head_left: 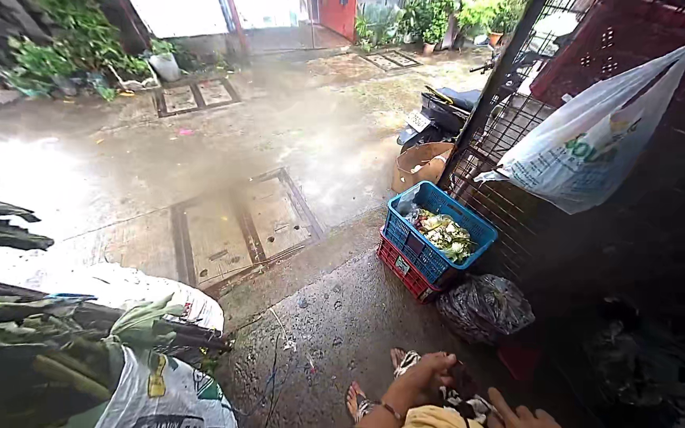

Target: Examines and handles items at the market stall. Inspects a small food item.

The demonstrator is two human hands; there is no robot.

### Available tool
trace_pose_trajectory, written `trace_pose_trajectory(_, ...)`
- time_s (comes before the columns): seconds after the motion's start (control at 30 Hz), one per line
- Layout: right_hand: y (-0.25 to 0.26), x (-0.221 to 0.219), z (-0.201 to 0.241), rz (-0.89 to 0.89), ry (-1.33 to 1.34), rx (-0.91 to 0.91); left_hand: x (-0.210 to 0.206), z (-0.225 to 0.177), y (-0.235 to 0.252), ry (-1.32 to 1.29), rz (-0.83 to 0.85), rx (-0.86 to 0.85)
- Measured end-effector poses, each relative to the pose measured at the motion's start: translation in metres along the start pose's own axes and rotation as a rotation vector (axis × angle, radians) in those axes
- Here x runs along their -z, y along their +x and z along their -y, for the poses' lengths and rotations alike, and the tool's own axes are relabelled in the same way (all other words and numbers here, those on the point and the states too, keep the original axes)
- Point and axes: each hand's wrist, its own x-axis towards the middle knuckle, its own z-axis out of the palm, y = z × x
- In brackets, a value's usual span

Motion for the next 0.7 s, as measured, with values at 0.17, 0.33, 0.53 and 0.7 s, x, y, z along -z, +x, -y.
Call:
trace_pose_trajectory(0.17,0.031,0.003,-0.017,0.236,-0.085,-0.056,0.008,-0.015,0.005,-0.103,0.010,-0.013)
trace_pose_trajectory(0.33,0.040,-0.003,-0.039,0.176,-0.192,0.024,0.009,-0.030,0.016,-0.056,-0.033,0.004)
trace_pose_trajectory(0.53,0.054,0.007,-0.066,-0.186,-0.027,0.290,0.006,-0.047,0.025,-0.073,-0.029,-0.006)
trace_pose_trajectory(0.7,0.043,0.028,-0.064,-0.302,-0.129,0.385,0.008,-0.058,0.031,-0.174,-0.015,0.058)
